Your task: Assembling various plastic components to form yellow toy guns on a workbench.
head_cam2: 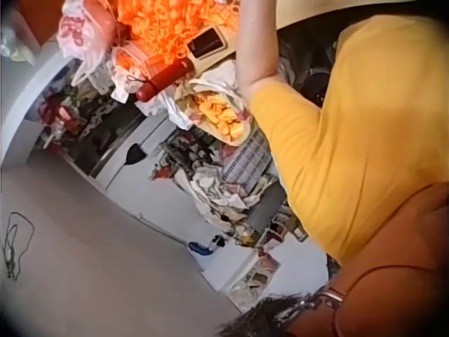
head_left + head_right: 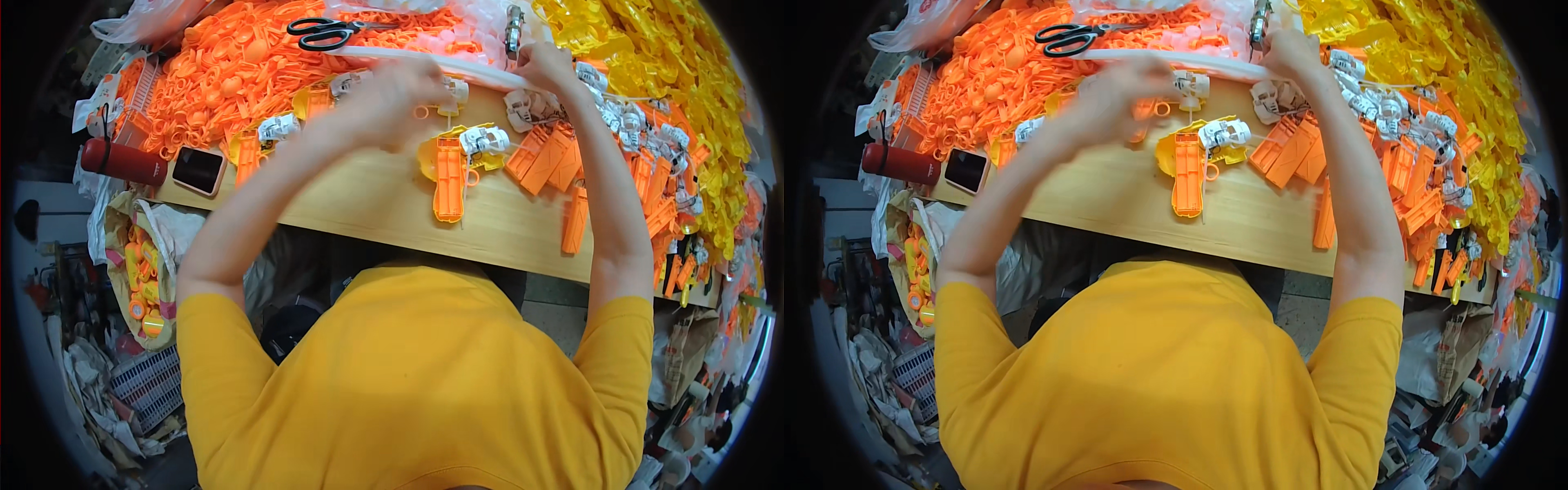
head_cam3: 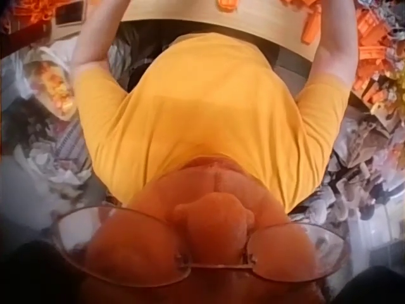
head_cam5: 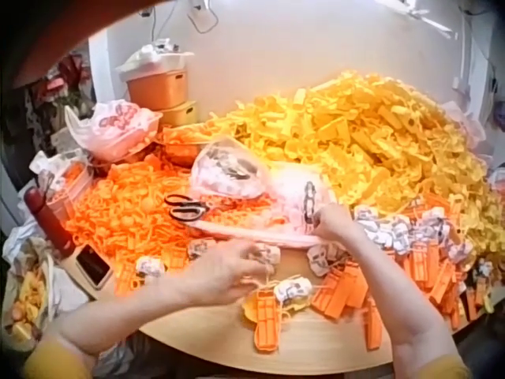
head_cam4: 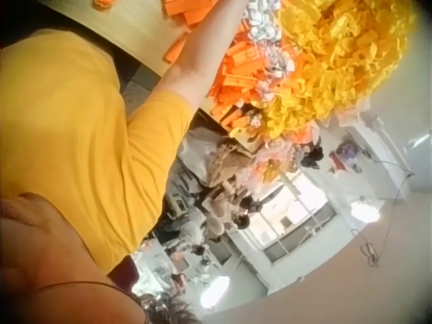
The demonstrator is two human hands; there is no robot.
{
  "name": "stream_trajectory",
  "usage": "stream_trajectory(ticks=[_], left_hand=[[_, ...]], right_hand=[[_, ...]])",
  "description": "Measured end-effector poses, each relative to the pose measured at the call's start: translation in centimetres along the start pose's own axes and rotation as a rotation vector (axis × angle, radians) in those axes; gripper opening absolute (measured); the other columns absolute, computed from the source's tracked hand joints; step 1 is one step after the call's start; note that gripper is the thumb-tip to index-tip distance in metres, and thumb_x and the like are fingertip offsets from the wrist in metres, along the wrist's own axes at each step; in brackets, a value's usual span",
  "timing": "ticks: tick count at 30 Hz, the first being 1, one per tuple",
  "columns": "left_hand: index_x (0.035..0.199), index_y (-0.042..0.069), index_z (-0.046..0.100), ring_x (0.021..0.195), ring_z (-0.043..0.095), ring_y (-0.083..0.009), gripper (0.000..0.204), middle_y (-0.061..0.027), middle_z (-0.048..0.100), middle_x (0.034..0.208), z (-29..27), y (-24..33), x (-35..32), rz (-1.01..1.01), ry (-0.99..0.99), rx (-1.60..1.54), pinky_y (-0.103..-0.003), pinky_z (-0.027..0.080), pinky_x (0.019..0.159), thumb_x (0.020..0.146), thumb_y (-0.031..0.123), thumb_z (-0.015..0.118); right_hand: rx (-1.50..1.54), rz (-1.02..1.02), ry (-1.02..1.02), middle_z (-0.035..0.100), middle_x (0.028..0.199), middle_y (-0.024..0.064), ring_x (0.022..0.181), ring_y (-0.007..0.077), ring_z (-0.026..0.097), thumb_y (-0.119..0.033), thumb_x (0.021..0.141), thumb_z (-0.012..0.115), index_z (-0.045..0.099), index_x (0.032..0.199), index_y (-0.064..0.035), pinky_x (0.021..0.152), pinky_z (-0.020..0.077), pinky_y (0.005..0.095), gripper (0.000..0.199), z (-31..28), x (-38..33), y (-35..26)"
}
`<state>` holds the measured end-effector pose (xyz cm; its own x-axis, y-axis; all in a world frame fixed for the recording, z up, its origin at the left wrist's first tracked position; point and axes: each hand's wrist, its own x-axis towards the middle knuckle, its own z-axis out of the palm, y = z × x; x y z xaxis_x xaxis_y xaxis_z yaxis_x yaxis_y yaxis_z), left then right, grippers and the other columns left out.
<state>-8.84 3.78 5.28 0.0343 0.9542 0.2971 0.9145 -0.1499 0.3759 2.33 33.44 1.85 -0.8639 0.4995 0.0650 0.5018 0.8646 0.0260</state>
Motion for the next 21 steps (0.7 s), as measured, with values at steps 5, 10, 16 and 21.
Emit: stream_trajectory(ticks=[5,10,16,21], left_hand=[[0.097,0.005,0.066,0.12,0.046,-0.0384,0.026,-0.0203,0.05,0.126,7.3,7.8,-3.9,0.168,-0.091,-0.113,-0.05,0.038,0.101,0.072,0.008,0.069],[0.085,-0.005,0.064,0.12,0.046,-0.0358,0.018,-0.0214,0.053,0.12,10.1,8.0,-5.1,0.172,0.003,0.092,-0.05,0.033,0.104,0.074,0.007,0.057],[0.072,-0.004,0.065,0.118,0.048,-0.0318,0.013,-0.0175,0.057,0.114,10.0,7.4,-6.4,0.17,0.087,0.098,-0.046,0.036,0.102,0.072,0.008,0.059],[0.072,-0.003,0.066,0.115,0.051,-0.0305,0.01,-0.0162,0.058,0.112,9.1,7.6,-6.9,0.124,0.079,0.04,-0.045,0.038,0.099,0.07,0.007,0.063]], right_hand=[[0.026,-0.02,0.047,0.069,0.075,0.0061,0.074,0.0252,0.065,-0.039,0.07,0.076,0.069,0.076,-0.0135,0.082,0.0428,0.0418,0.027,-0.1,-0.5,-0.8],[0.142,-0.018,0.096,0.068,0.073,0.0073,0.069,0.0228,0.064,-0.042,0.071,0.075,0.069,0.076,-0.011,0.07,0.0476,0.0361,0.032,-0.1,-1.4,-0.1],[0.472,-0.005,0.046,0.064,0.068,0.0054,0.061,0.0149,0.058,-0.034,0.075,0.076,0.066,0.077,-0.0069,0.06,0.0463,0.031,0.029,0.8,-0.9,1.7],[0.504,-0.08,0.091,0.065,0.075,0.0063,0.066,0.0152,0.059,-0.026,0.078,0.075,0.064,0.08,-0.0034,0.061,0.0464,0.0301,0.025,1.3,-0.5,3.2]])
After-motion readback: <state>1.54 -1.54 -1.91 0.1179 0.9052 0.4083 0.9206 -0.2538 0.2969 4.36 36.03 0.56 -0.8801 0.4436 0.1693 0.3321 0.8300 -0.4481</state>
